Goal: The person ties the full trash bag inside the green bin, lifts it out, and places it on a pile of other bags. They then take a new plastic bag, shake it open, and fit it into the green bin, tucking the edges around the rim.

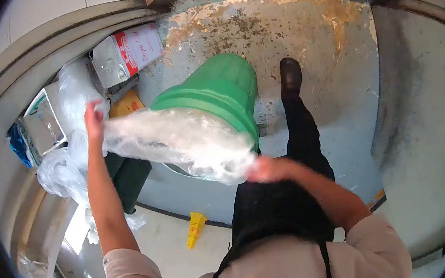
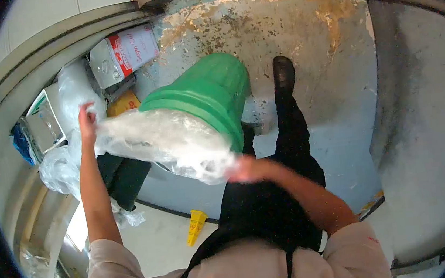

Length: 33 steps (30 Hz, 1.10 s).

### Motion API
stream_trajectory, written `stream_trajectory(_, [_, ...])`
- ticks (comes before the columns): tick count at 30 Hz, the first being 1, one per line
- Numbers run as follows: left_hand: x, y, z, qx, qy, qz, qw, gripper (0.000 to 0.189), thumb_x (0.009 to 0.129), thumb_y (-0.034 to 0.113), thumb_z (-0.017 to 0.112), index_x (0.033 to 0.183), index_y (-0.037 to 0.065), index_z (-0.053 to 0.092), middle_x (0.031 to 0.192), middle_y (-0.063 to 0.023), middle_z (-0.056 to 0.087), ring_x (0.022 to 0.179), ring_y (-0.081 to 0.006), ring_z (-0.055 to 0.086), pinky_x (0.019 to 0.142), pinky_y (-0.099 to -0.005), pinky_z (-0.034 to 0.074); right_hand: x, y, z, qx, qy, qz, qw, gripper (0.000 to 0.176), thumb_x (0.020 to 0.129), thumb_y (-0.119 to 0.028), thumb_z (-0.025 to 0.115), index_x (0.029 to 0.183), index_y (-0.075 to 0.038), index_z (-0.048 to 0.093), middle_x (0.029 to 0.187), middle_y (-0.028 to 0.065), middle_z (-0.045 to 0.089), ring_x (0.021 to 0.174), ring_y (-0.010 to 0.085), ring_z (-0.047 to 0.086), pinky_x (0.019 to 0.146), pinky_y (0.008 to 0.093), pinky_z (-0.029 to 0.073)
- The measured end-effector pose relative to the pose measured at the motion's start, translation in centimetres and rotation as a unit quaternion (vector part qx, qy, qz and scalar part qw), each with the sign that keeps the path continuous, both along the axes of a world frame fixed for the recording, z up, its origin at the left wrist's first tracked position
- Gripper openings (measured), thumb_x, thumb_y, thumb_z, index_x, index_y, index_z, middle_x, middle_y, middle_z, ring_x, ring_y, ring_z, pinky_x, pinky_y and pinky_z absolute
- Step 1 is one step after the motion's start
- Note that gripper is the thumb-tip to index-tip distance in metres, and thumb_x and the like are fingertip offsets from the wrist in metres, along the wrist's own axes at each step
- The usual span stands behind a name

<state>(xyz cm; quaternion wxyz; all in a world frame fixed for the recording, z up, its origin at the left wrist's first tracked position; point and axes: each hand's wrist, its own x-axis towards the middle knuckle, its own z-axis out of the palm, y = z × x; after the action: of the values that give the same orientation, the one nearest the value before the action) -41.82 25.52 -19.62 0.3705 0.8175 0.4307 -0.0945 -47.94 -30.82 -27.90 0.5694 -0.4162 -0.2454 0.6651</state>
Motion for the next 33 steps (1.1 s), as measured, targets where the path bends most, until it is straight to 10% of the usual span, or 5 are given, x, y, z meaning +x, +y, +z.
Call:
stream_trajectory(7, [-20.7, 1.7, 8.4, -0.055, -0.215, 0.428, 0.876, 0.063, 0.091, 0.064, 0.04, 0.113, 0.006, 0.053, 0.084, -0.0025, 0.05, 0.069, -0.0131, 0.045, 0.067, -0.0262, 0.04, 4.2, 4.8, 8.6, -0.195, 0.133, -0.267, 0.934, 0.042, 0.091, -0.033, 0.06, 0.117, -0.001, 0.051, 0.108, 0.0101, 0.058, 0.101, 0.0201, 0.054, 0.088, 0.0369, 0.043])
stream_trajectory(14, [-39.8, -7.5, -10.7, -0.297, 0.007, 0.389, 0.872, 0.07, 0.089, 0.061, 0.039, 0.139, 0.014, 0.035, 0.138, -0.0128, 0.042, 0.121, -0.0289, 0.044, 0.097, -0.0595, 0.031, -4.0, -0.1, 7.7, -0.129, 0.119, -0.618, 0.767, 0.056, 0.096, -0.043, 0.047, 0.139, -0.01, 0.03, 0.134, 0.0081, 0.042, 0.116, 0.0212, 0.046, 0.096, 0.041, 0.041])
stream_trajectory(20, [-34.4, -20.6, -18.5, -0.608, -0.228, 0.507, 0.566, 0.055, 0.092, 0.048, 0.04, 0.127, 0.007, 0.051, 0.122, -0.0127, 0.057, 0.111, -0.0294, 0.055, 0.096, -0.0466, 0.044, -16.8, 9.6, 5.1, -0.417, 0.108, -0.462, 0.775, 0.06, 0.085, -0.019, 0.066, 0.133, -0.007, 0.033, 0.126, 0.0111, 0.047, 0.109, 0.0223, 0.05, 0.087, 0.0414, 0.045])
stream_trajectory(30, [-36.0, -18.4, -11.9, -0.636, -0.147, 0.417, 0.632, 0.043, 0.094, 0.04, 0.048, 0.122, 0.007, 0.054, 0.116, -0.0084, 0.062, 0.103, -0.0254, 0.06, 0.092, -0.0402, 0.048, -24.0, 16.7, 8.7, -0.444, 0.321, -0.416, 0.725, 0.03, 0.089, -0.03, 0.063, 0.105, -0.006, 0.055, 0.089, 0.0063, 0.06, 0.075, 0.0187, 0.058, 0.049, 0.0316, 0.046])
stream_trajectory(33, [-36.3, -16.4, -7.1, -0.6, -0.156, 0.401, 0.674, 0.039, 0.095, 0.035, 0.05, 0.122, 0.008, 0.056, 0.116, -0.0095, 0.062, 0.103, -0.0216, 0.061, 0.089, -0.0379, 0.049, -16.6, 16.5, 12.0, -0.341, 0.176, -0.397, 0.834, 0.033, 0.087, -0.034, 0.064, 0.097, -0.003, 0.06, 0.085, 0.0079, 0.063, 0.062, 0.0159, 0.058, 0.05, 0.0277, 0.047])
